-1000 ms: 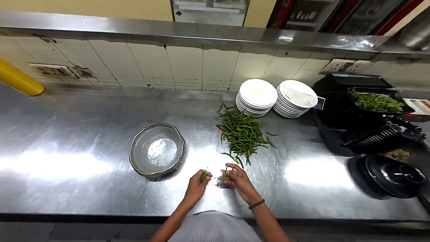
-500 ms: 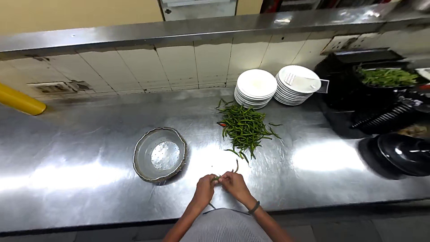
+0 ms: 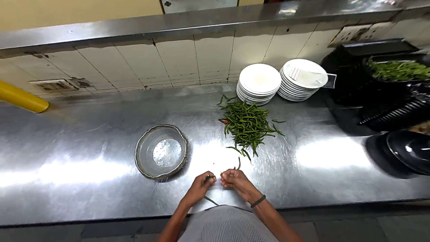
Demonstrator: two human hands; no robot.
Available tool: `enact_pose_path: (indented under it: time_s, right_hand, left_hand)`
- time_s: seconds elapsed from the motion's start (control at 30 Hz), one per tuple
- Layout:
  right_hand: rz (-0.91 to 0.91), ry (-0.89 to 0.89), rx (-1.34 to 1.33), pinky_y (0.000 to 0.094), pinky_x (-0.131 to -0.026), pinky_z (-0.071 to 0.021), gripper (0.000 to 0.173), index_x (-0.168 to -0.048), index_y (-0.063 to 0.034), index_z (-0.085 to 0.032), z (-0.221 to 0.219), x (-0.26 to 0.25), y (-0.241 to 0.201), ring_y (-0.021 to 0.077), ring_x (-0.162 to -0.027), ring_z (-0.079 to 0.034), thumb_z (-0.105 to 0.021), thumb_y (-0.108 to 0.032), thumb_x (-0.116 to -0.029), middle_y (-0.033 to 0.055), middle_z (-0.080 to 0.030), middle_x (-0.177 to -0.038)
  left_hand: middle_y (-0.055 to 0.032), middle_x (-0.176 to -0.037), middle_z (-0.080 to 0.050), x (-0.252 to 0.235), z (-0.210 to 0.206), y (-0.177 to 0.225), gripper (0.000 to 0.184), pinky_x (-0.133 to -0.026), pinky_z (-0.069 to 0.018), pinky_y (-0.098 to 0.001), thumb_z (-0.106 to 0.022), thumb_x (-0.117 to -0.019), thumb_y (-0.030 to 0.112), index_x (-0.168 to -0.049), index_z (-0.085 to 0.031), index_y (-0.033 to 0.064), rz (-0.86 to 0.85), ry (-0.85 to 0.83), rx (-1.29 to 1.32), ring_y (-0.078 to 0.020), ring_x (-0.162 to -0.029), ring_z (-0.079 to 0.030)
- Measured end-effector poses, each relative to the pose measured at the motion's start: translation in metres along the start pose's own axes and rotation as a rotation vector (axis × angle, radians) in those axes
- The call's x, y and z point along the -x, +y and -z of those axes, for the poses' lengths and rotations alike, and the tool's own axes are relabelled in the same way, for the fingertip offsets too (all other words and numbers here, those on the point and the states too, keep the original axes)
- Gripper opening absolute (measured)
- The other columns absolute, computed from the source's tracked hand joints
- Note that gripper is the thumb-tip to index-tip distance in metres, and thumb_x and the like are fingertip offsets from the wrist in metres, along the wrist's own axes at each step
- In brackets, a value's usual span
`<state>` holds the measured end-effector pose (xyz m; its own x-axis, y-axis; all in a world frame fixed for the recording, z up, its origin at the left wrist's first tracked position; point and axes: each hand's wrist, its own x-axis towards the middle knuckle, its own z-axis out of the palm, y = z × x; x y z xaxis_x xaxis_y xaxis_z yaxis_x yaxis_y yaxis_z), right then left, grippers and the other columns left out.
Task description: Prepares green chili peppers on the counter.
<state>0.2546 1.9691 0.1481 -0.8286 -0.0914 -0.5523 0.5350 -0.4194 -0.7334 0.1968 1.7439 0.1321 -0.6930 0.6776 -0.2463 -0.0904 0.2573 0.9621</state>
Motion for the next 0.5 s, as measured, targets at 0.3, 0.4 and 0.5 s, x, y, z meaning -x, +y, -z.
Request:
enact_pose_path:
  time_s: [0.3,0.4,0.5]
  right_hand:
    - [0.228,0.305,0.668,0.0378,-0.077,-0.0656,0.029,-0.128,-0.0064,-0.065,0.03,-0.034,-0.018,0.0184,-0.084,-0.076,-0.065,-0.006,-0.0987,0.0081,-0.076,-0.103]
    - [0.307,0.381,1.064,0.0448,-0.081,-0.0602,0.016,-0.111,-0.0093,-0.074,0.039,-0.029,-0.029,0.021,-0.086,-0.072,-0.064,-0.009,-0.0982,0.007,-0.074,-0.098]
    - [0.161,0.256,1.512,0.0516,-0.088,-0.0562,0.019,-0.106,-0.016,-0.076,0.044,-0.023,-0.022,0.0305,-0.108,-0.065,-0.064,-0.009,-0.093,0.0112,-0.069,-0.11]
  left_hand:
    - [-0.0185,-0.122,-0.063,0.035,-0.016,-0.032,0.028,-0.098,-0.0501,-0.0548,-0.057,-0.1034,0.024,-0.123,-0.064,0.0053,0.205,-0.264,-0.865,-0.0384,-0.118,-0.06]
    - [-0.0213,-0.126,-0.061,0.035,-0.023,-0.041,0.028,-0.097,-0.0495,-0.058,-0.062,-0.1005,0.018,-0.124,-0.064,0.0031,0.231,-0.303,-0.899,-0.0411,-0.121,-0.058]
    - [-0.0208,-0.125,-0.061,0.033,-0.028,-0.041,0.026,-0.096,-0.0503,-0.0559,-0.06,-0.1016,0.018,-0.123,-0.064,0.0038,0.232,-0.299,-0.957,-0.0395,-0.119,-0.059]
